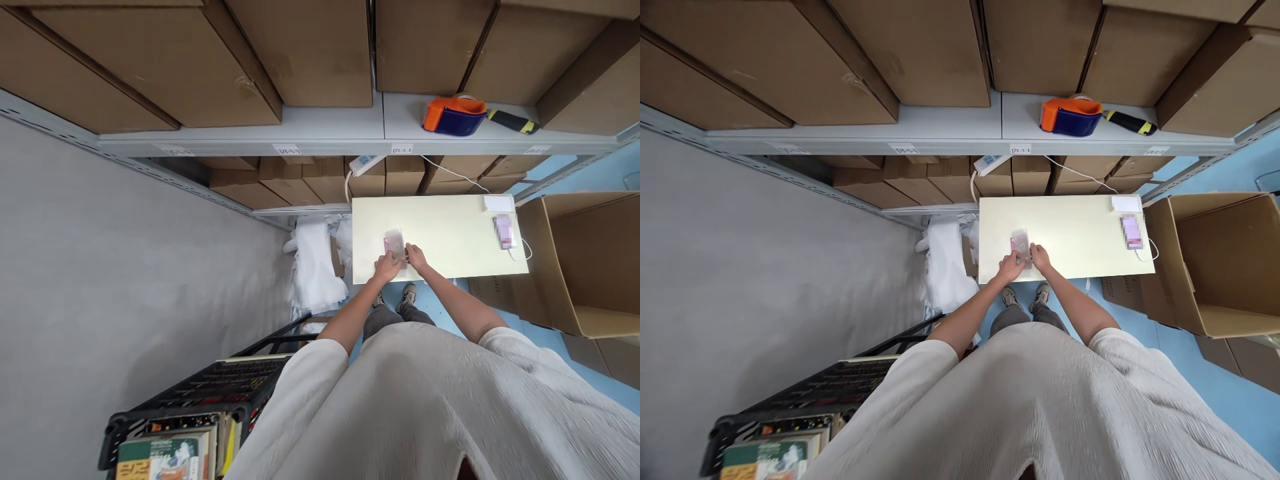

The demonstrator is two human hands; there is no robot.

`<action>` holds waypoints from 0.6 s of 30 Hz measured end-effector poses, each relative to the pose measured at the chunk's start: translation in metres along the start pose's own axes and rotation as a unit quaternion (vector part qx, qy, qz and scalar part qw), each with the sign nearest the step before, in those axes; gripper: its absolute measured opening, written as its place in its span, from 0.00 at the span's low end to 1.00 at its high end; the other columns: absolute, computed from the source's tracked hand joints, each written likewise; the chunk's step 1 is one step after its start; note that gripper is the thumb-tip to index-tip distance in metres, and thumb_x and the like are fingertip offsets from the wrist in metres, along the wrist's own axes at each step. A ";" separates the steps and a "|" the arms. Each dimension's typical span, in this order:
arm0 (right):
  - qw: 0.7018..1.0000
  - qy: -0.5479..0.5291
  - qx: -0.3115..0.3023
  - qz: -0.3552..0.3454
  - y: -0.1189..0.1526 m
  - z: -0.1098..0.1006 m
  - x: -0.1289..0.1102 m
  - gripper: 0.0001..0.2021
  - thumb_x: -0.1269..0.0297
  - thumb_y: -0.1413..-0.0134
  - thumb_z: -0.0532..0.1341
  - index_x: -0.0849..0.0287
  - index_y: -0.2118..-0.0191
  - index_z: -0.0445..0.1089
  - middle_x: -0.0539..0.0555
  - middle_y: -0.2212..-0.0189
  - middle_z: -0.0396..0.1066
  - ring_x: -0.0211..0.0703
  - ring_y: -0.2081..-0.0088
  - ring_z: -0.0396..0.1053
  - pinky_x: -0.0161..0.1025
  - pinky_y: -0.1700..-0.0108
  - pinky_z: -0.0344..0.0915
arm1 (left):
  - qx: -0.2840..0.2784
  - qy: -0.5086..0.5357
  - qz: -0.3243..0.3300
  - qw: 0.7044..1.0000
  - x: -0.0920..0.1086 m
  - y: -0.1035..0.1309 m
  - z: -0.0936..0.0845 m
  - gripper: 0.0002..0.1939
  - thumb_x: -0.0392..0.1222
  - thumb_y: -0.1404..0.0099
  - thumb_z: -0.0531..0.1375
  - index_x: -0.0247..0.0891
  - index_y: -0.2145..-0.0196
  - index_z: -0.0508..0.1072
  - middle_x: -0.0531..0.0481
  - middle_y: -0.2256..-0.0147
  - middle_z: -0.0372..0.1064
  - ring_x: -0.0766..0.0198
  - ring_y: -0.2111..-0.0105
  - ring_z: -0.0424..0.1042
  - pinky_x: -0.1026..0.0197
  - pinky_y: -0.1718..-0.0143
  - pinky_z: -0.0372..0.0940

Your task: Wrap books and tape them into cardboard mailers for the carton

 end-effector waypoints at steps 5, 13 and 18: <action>0.993 -0.106 -0.054 0.007 0.015 0.018 -0.018 0.29 0.31 0.32 0.59 0.55 0.65 0.73 0.55 0.64 0.78 0.45 0.64 0.74 0.39 0.60 0.73 | 0.039 0.089 -0.016 0.995 -0.009 0.003 -0.013 0.20 0.61 0.25 0.64 0.45 0.49 0.69 0.42 0.48 0.79 0.47 0.44 0.78 0.54 0.46 0.66; 0.991 -0.053 -0.120 0.003 0.018 0.050 -0.015 0.21 0.41 0.33 0.61 0.54 0.56 0.80 0.59 0.50 0.83 0.50 0.53 0.78 0.43 0.52 0.73 | 0.100 0.188 -0.057 0.976 -0.061 0.007 -0.029 0.01 0.40 0.22 0.57 0.46 0.55 0.68 0.51 0.60 0.76 0.57 0.57 0.77 0.59 0.54 0.67; 0.995 0.053 -0.081 -0.016 0.014 0.059 0.002 0.17 0.50 0.40 0.65 0.53 0.50 0.81 0.56 0.52 0.82 0.53 0.51 0.77 0.46 0.49 0.75 | 0.138 0.094 -0.148 0.975 -0.090 -0.003 -0.040 0.05 0.36 0.27 0.59 0.44 0.60 0.74 0.42 0.51 0.77 0.50 0.46 0.77 0.55 0.45 0.67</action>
Point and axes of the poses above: each hand's wrist, its own y-axis away from the middle knuckle, its own z-axis out of the palm, x = y × z, the point moved 4 cm from there along -y, towards the middle knuckle
